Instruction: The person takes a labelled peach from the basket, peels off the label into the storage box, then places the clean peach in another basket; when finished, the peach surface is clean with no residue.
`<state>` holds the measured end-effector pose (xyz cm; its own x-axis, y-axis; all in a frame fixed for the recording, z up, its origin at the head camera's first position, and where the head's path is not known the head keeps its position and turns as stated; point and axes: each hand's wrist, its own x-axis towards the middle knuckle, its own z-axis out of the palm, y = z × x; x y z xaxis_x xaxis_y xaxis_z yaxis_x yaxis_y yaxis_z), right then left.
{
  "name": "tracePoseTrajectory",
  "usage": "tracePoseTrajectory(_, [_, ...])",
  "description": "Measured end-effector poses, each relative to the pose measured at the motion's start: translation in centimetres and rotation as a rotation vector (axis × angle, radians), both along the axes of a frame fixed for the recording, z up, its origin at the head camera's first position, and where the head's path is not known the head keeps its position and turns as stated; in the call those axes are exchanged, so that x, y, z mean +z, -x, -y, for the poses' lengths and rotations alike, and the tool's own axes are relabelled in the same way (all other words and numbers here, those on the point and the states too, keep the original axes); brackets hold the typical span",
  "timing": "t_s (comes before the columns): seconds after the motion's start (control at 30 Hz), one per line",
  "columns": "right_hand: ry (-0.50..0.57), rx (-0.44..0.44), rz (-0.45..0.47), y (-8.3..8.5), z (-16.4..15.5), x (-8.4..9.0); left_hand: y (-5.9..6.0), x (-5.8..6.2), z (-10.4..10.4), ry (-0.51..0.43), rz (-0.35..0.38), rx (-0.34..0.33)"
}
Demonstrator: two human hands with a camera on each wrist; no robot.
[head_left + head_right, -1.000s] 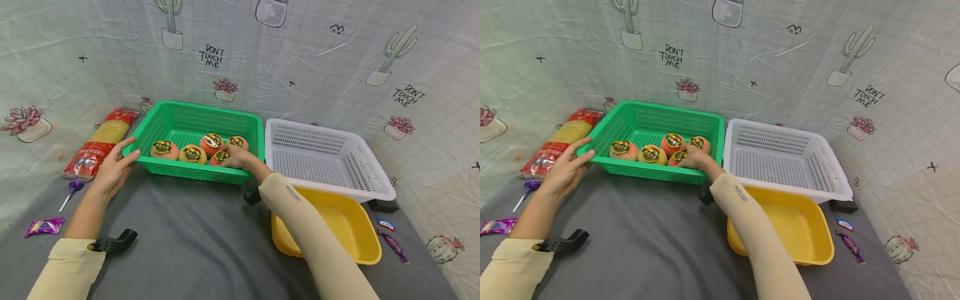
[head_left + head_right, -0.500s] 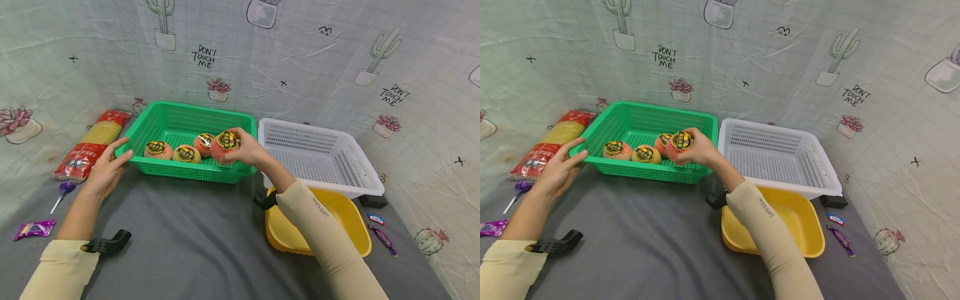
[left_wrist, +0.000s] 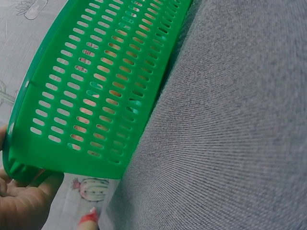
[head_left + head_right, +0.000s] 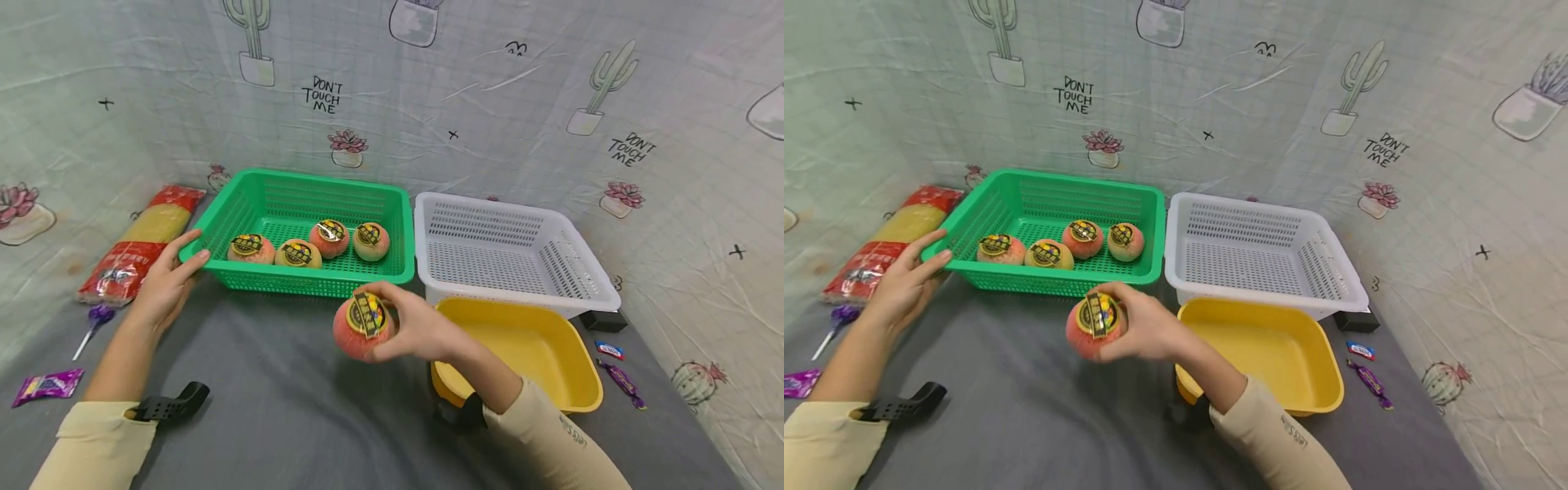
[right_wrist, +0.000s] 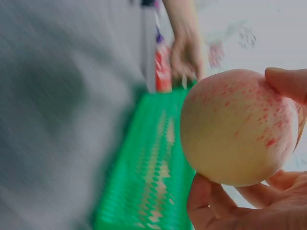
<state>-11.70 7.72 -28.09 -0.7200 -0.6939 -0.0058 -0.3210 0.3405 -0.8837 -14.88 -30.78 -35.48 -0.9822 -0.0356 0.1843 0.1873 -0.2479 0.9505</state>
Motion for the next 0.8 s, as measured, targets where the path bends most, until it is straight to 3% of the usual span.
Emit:
tracePoseTrajectory(0.13, [-0.09,0.041,-0.019,-1.9,0.1,-2.2,0.0,-0.2,0.0,-0.047,-0.005,-0.017])
tracePoseTrajectory(0.23, [-0.149,0.042,-0.052,-2.3,0.3,-3.8,0.1,-0.3,-0.1,-0.072,-0.011,-0.022])
tracePoseTrajectory(0.43, [-0.176,0.035,-0.076,-1.6,0.6,-5.6,0.2,-0.2,0.0,-0.068,-0.011,-0.016])
tracePoseTrajectory(0.8, [-0.162,0.09,-0.018,-0.6,0.3,-6.9,0.1,0.2,-0.4,-0.057,0.025,0.034])
